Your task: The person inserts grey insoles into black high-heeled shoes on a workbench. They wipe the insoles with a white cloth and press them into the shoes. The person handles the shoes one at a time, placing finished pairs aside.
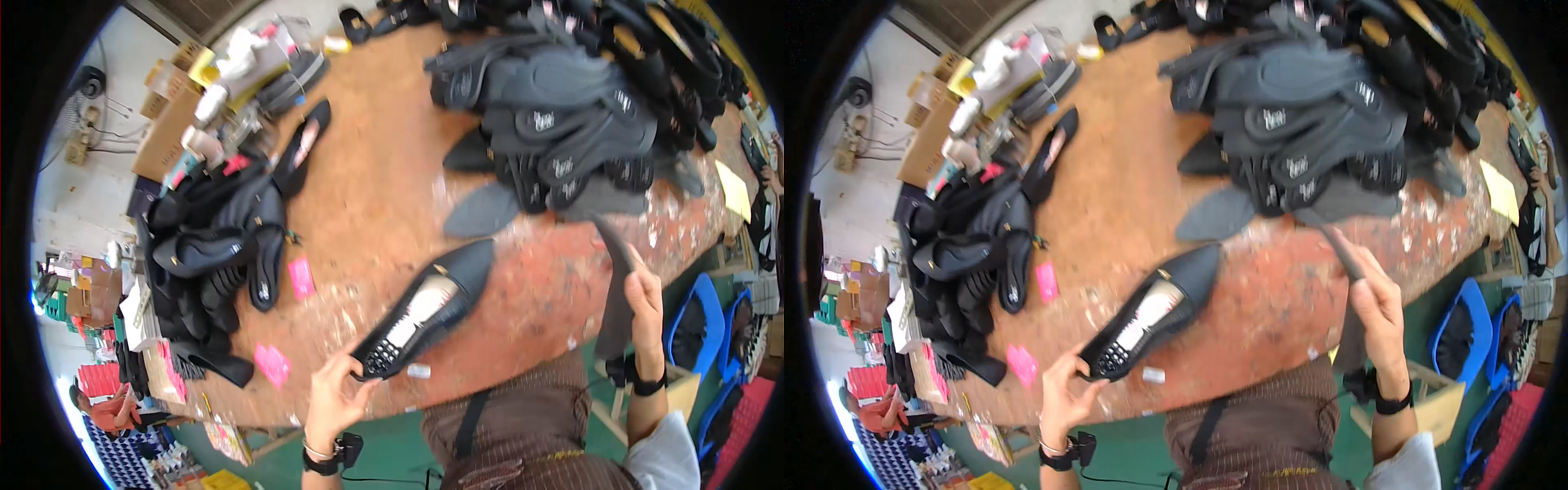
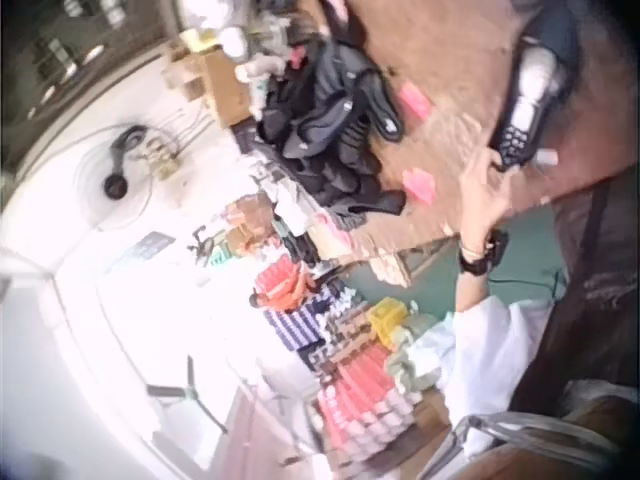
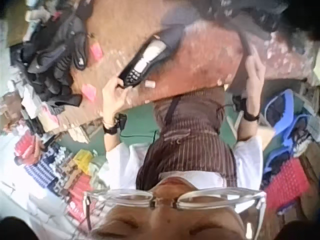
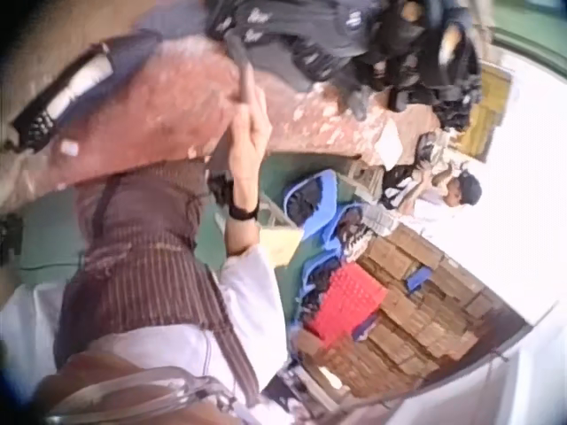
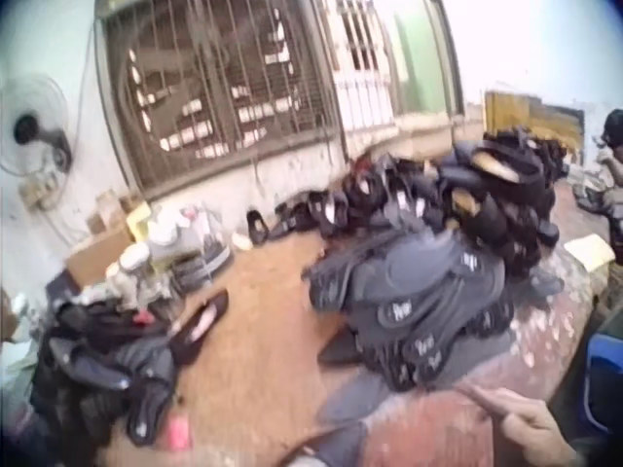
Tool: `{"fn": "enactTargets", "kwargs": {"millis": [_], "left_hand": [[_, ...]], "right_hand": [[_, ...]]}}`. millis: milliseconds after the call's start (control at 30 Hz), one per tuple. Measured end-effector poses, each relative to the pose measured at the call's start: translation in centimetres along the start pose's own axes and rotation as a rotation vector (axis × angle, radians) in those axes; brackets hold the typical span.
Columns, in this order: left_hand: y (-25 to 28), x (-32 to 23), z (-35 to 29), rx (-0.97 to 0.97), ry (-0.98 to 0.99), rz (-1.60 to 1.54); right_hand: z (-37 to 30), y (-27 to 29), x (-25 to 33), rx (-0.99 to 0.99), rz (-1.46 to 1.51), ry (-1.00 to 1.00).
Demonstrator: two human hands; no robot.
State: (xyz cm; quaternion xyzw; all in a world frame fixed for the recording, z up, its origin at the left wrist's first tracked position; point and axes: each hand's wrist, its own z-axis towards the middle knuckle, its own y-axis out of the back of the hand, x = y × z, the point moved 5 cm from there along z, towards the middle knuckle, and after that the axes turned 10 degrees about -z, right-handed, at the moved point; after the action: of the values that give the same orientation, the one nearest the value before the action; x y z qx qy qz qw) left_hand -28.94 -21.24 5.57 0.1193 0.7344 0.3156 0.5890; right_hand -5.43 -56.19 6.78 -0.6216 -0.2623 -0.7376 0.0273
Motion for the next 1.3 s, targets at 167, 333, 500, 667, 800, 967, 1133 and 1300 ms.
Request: {"fn": "enactTargets", "kwargs": {"millis": [167,333,500,667,800,967,1133,1300], "left_hand": [[-4.4,3.2,-5.6,0.005,-0.032,-0.022],[-7.5,4.1,-6.4,-0.247,-0.192,-0.083],[-8.4,5.0,-6.1,-0.326,-0.276,-0.223],[-8.8,5.6,-6.4,-0.334,-0.299,-0.254],[-9.0,6.3,-6.5,-0.305,-0.296,-0.273],[-8.3,6.1,-5.7,-0.270,-0.218,-0.369],[-7.9,6.5,-5.0,-0.292,-0.216,-0.319],[-8.1,6.4,-5.1,-0.404,-0.185,-0.414]], "right_hand": [[-1.1,-10.3,5.1,0.476,-0.637,0.679],[-4.2,-21.1,2.8,0.724,-0.457,0.753],[-5.4,-25.3,2.6,0.783,-0.320,0.662],[-5.8,-26.3,1.7,0.820,-0.378,0.658],[-5.9,-26.5,1.9,0.842,-0.439,0.702],[-7.0,-27.3,1.7,0.856,-0.319,0.981],[-7.5,-29.0,0.5,1.071,-0.303,0.874],[-7.7,-25.9,1.6,0.897,-0.614,0.761]]}}
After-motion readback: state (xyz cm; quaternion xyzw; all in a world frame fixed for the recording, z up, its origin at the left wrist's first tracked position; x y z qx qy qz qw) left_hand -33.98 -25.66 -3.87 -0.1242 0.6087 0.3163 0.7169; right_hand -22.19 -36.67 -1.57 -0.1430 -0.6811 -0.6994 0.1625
